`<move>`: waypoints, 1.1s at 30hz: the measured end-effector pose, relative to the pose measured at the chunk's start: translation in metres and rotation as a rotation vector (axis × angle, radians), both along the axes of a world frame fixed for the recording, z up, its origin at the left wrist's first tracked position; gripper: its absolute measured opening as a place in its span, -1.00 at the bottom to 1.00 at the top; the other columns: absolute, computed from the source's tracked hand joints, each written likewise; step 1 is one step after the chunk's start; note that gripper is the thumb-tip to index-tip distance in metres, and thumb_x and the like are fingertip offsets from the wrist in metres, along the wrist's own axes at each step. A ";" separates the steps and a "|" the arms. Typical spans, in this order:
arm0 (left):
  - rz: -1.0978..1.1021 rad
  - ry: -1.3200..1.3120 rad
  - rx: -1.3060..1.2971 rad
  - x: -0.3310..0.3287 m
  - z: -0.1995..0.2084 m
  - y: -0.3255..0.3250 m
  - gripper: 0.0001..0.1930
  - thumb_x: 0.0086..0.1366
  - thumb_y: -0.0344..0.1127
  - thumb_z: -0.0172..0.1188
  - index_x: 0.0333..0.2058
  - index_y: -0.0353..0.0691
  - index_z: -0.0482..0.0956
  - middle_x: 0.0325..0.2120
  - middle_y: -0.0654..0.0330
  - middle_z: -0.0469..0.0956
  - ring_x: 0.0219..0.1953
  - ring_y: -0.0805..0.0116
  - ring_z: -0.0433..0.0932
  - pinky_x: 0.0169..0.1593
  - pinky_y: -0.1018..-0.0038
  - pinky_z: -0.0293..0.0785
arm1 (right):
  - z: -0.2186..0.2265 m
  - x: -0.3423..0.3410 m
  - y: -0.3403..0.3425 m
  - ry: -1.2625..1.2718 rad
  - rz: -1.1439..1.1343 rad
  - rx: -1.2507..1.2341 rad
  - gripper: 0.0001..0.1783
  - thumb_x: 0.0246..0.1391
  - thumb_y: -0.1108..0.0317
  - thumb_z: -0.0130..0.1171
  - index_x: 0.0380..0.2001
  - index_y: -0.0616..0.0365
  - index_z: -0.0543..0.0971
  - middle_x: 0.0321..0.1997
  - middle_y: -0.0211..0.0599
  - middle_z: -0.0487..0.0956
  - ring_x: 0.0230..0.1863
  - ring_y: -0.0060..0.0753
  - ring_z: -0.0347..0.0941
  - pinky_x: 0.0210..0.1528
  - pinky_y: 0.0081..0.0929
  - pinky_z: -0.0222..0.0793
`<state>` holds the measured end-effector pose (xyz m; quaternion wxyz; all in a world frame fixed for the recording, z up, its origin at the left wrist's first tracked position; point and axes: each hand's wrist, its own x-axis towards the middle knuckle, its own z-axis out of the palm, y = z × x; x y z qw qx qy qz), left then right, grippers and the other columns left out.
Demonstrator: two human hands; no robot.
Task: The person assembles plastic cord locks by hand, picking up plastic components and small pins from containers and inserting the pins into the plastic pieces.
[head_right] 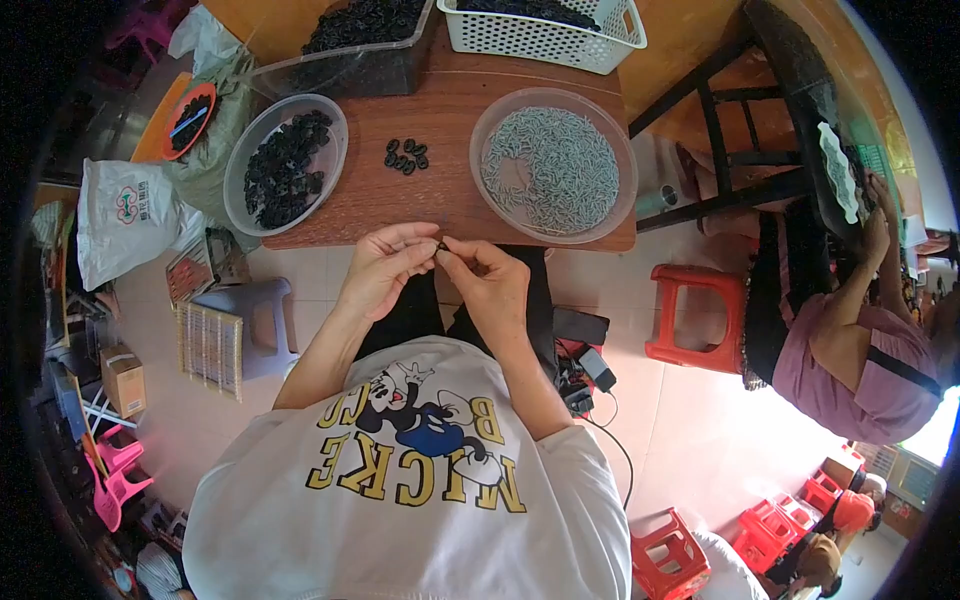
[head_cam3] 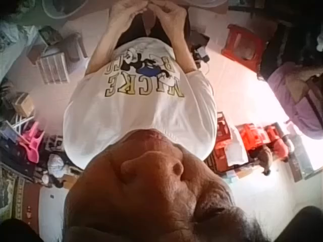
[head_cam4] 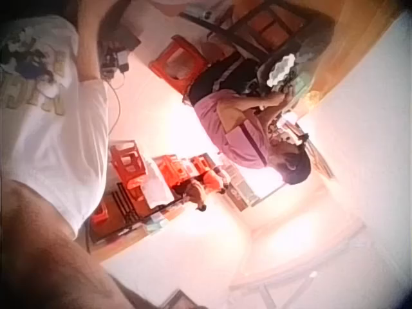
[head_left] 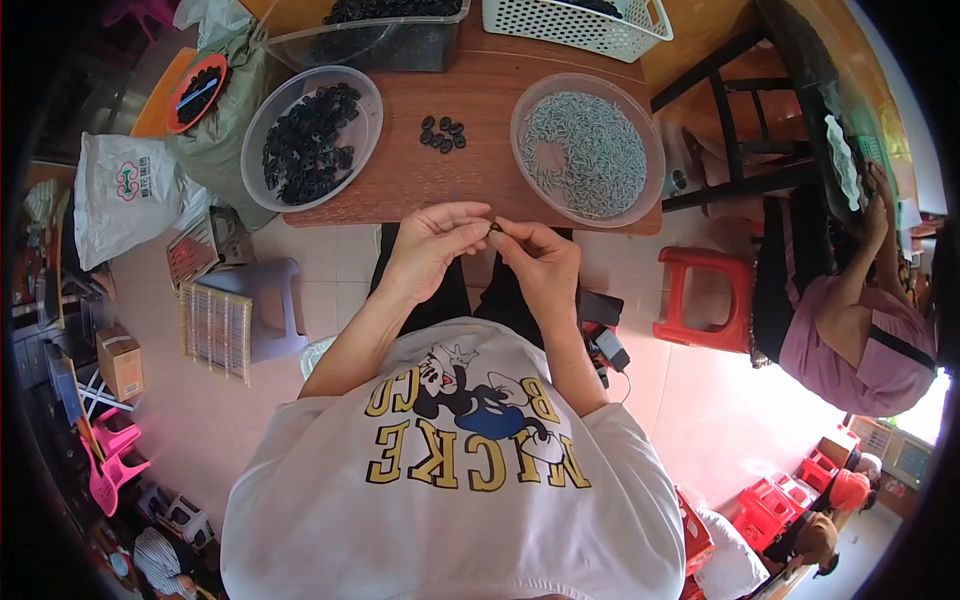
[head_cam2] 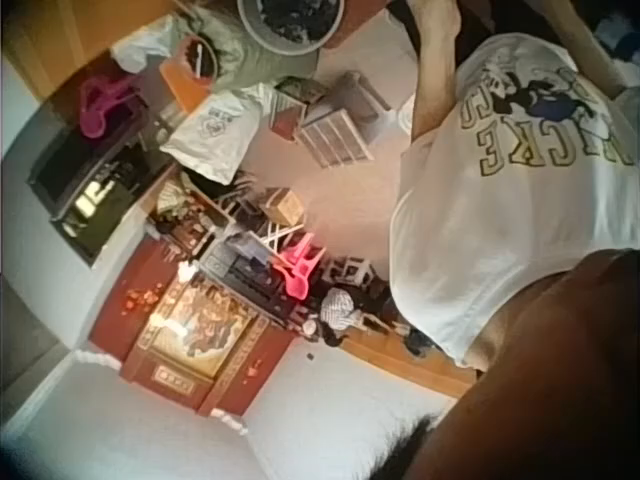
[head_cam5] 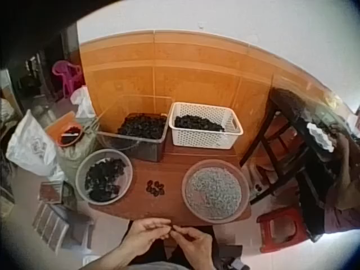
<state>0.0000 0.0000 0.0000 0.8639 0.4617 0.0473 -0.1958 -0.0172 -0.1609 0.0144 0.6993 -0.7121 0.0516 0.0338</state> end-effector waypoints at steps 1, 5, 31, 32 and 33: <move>0.045 0.023 -0.006 0.000 0.004 -0.002 -0.71 0.15 -0.49 0.21 -0.11 -0.38 0.51 -0.36 0.13 0.59 -0.38 0.48 0.56 -0.30 0.66 0.47 | 0.000 0.000 0.001 -0.023 -0.024 -0.005 -0.79 -0.07 0.45 0.29 -0.29 0.23 0.63 -0.47 -0.36 0.61 -0.48 -0.74 0.41 -0.42 -0.74 0.32; 0.121 0.053 0.048 0.003 0.001 0.000 -0.69 0.12 -0.51 0.23 -0.12 -0.38 0.51 -0.40 0.15 0.59 -0.42 0.49 0.55 -0.35 0.66 0.45 | 0.001 0.002 0.006 -0.058 -0.038 -0.076 -0.81 -0.04 0.52 0.26 -0.28 0.29 0.62 -0.45 -0.49 0.56 -0.47 -0.78 0.36 -0.42 -0.81 0.27; 0.255 -0.815 1.284 0.082 0.005 0.014 -0.78 0.06 -0.44 0.24 -0.28 -0.41 0.57 -0.32 0.04 0.54 -0.29 0.12 0.51 -0.21 0.38 0.43 | -0.004 0.005 -0.007 0.006 -0.087 0.063 -0.82 -0.08 0.54 0.26 -0.32 0.30 0.61 -0.51 -0.48 0.55 -0.53 -0.77 0.35 -0.47 -0.81 0.24; 0.246 -0.885 1.388 0.086 0.002 0.013 -0.78 0.06 -0.45 0.24 -0.29 -0.40 0.57 -0.30 0.02 0.54 -0.25 0.08 0.49 -0.16 0.35 0.41 | -0.003 0.004 -0.007 0.012 -0.087 0.073 -0.83 -0.07 0.54 0.26 -0.32 0.30 0.61 -0.51 -0.48 0.55 -0.53 -0.77 0.35 -0.47 -0.81 0.24; 0.232 -0.955 1.491 0.090 0.002 0.010 -0.79 0.05 -0.45 0.23 -0.30 -0.39 0.58 -0.29 0.00 0.53 -0.22 0.05 0.47 -0.12 0.32 0.40 | -0.003 0.004 -0.008 0.008 -0.092 0.075 -0.83 -0.07 0.54 0.26 -0.32 0.30 0.61 -0.51 -0.48 0.55 -0.53 -0.77 0.35 -0.47 -0.81 0.24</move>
